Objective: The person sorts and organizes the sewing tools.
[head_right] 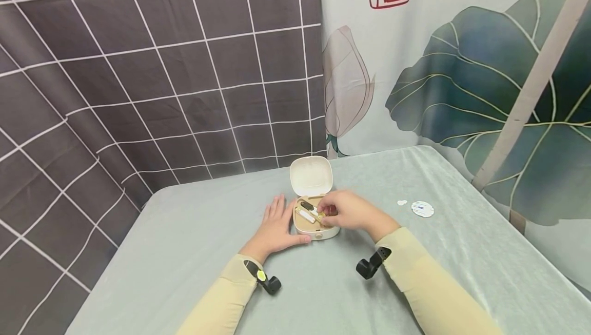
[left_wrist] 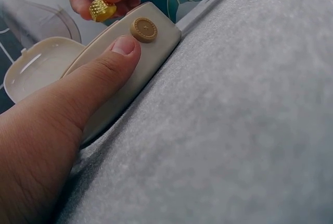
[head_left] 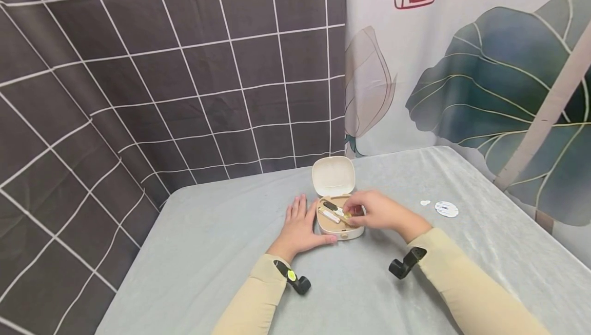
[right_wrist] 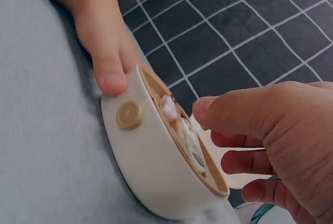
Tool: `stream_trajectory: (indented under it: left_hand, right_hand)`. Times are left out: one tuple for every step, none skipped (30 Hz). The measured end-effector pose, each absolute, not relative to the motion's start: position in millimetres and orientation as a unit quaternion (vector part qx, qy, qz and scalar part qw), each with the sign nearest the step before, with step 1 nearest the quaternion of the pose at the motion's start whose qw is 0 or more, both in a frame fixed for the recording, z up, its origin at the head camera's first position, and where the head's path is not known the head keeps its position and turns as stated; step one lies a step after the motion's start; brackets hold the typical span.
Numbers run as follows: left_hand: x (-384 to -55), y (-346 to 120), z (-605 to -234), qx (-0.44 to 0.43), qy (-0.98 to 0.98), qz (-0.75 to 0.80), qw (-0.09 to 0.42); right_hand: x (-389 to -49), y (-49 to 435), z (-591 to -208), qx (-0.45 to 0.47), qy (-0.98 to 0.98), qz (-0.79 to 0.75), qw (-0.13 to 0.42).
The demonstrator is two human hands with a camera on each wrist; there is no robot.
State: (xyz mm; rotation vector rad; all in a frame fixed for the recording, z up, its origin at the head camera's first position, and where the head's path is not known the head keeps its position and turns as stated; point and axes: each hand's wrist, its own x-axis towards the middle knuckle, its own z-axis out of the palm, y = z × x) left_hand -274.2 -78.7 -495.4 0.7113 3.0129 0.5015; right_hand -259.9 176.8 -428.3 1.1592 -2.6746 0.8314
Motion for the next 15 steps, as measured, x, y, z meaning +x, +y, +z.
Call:
stream_trajectory:
  left_hand:
    - [-274, -79, -496, 0.227, 0.961, 0.160, 0.004]
    - [-274, -79, -496, 0.226, 0.961, 0.160, 0.004]
    - [-275, -78, -496, 0.226, 0.961, 0.160, 0.006]
    - [-275, -78, -497, 0.226, 0.961, 0.160, 0.006]
    - [-275, -78, -497, 0.226, 0.961, 0.159, 0.007]
    - [-275, -78, -497, 0.227, 0.961, 0.158, 0.007]
    - [-275, -78, -496, 0.228, 0.960, 0.160, 0.006]
    - [-275, -78, -496, 0.228, 0.961, 0.158, 0.006]
    - [-275, -78, -496, 0.229, 0.961, 0.157, 0.006]
    - [-275, -78, -495, 0.229, 0.961, 0.156, 0.005]
    - [-275, -78, -494, 0.229, 0.961, 0.155, 0.004]
    - [-275, -78, -494, 0.230, 0.961, 0.155, 0.002]
    - [-274, -78, -494, 0.231, 0.960, 0.156, 0.000]
    - [-274, -78, -494, 0.231, 0.961, 0.154, -0.001]
    - [-274, -78, -494, 0.232, 0.960, 0.156, -0.002]
  right_hand:
    - [-260, 175, -429, 0.380, -0.882, 0.275, 0.049]
    - [-259, 174, -429, 0.379, -0.882, 0.276, 0.043]
    - [-259, 173, -429, 0.378, -0.883, 0.276, 0.037]
    - [-259, 172, -429, 0.374, -0.885, 0.275, 0.031]
    - [-258, 171, -429, 0.372, -0.887, 0.274, 0.028]
    - [-258, 170, -429, 0.370, -0.888, 0.273, 0.023]
    - [-258, 170, -429, 0.369, -0.889, 0.271, 0.020]
    - [-258, 169, -429, 0.367, -0.890, 0.269, 0.019]
    - [-258, 169, -429, 0.366, -0.891, 0.267, 0.017]
    - [-258, 168, -429, 0.365, -0.893, 0.264, 0.015]
    - [-258, 167, -429, 0.365, -0.893, 0.263, 0.012]
    - [-258, 166, -429, 0.365, -0.894, 0.261, 0.009]
    - [-258, 166, -429, 0.366, -0.894, 0.259, 0.007]
    - [-259, 165, -429, 0.367, -0.894, 0.256, 0.006]
    - [-259, 164, -429, 0.370, -0.894, 0.254, 0.006]
